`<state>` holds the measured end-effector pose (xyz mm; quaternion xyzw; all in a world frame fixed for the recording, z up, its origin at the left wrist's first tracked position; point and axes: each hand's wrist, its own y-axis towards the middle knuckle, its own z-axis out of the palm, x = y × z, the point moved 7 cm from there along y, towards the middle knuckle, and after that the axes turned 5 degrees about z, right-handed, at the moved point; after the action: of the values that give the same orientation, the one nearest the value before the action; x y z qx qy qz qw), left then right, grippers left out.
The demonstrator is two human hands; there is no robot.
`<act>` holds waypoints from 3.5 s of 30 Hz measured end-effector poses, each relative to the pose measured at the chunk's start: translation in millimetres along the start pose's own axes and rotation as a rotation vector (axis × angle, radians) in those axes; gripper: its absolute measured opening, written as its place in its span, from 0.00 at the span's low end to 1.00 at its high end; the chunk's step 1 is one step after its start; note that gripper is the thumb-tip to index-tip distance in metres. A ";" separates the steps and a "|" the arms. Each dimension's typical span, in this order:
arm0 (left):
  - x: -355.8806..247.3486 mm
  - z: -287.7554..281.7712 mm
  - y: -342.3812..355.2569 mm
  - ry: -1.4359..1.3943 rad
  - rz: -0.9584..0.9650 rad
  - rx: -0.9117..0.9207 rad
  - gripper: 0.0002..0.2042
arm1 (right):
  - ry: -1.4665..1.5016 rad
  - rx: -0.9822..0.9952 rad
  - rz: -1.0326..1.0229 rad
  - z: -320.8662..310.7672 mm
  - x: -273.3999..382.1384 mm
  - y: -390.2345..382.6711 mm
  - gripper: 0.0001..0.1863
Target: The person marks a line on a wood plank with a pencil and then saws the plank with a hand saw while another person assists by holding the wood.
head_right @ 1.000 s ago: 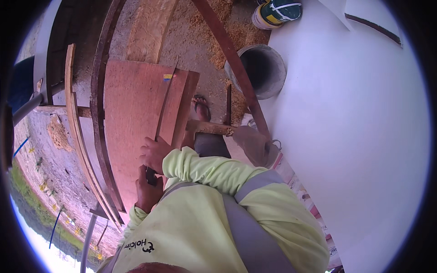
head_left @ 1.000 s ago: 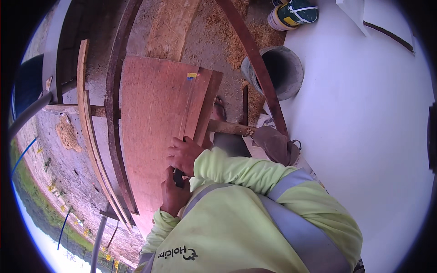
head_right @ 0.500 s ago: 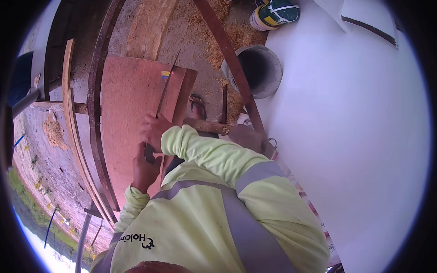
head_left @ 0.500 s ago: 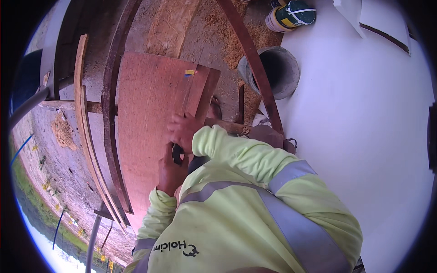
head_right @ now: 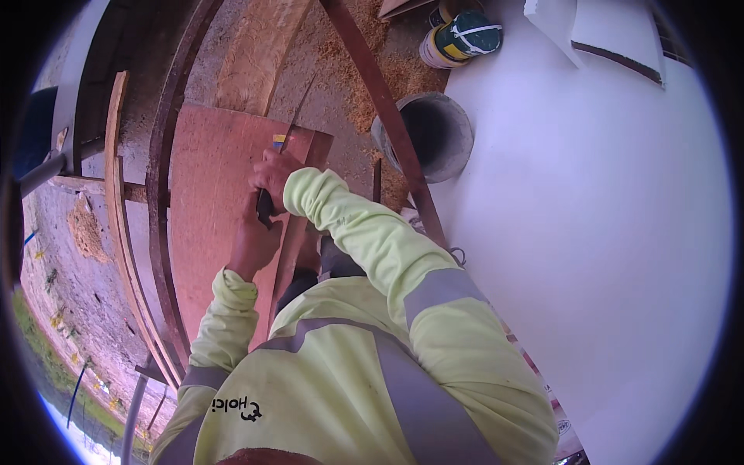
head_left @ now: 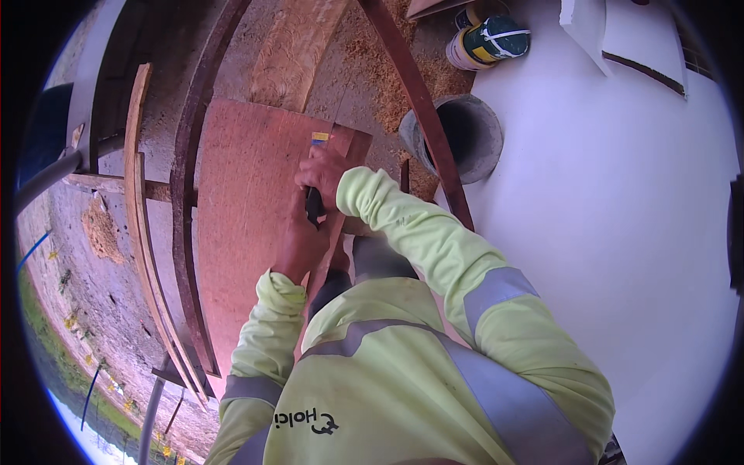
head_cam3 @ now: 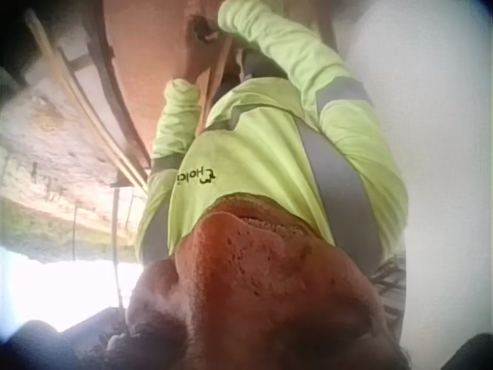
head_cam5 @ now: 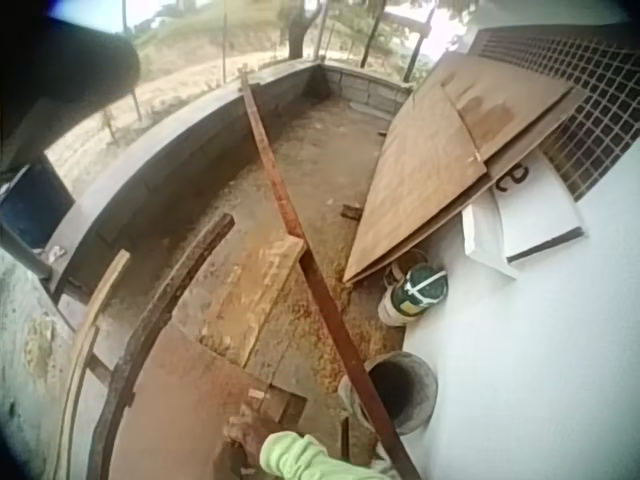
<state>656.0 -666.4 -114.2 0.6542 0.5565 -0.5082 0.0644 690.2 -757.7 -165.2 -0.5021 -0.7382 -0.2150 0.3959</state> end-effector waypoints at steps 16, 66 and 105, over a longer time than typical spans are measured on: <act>11.5 -47.0 -111.2 -0.014 -0.068 -0.023 0.38 | -0.059 0.168 -0.017 21.4 108.6 -23.3 0.17; 51.0 -15.5 59.2 0.013 0.120 -0.088 0.30 | -0.079 0.126 0.155 -1.3 -31.6 59.8 0.25; 47.8 -42.8 -85.9 0.003 -0.053 0.006 0.24 | -0.079 -0.074 -0.038 50.2 93.1 -15.0 0.15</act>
<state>606.7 -574.9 -87.7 0.6401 0.5720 -0.5106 0.0480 641.0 -674.7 -119.4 -0.5106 -0.7541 -0.2296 0.3432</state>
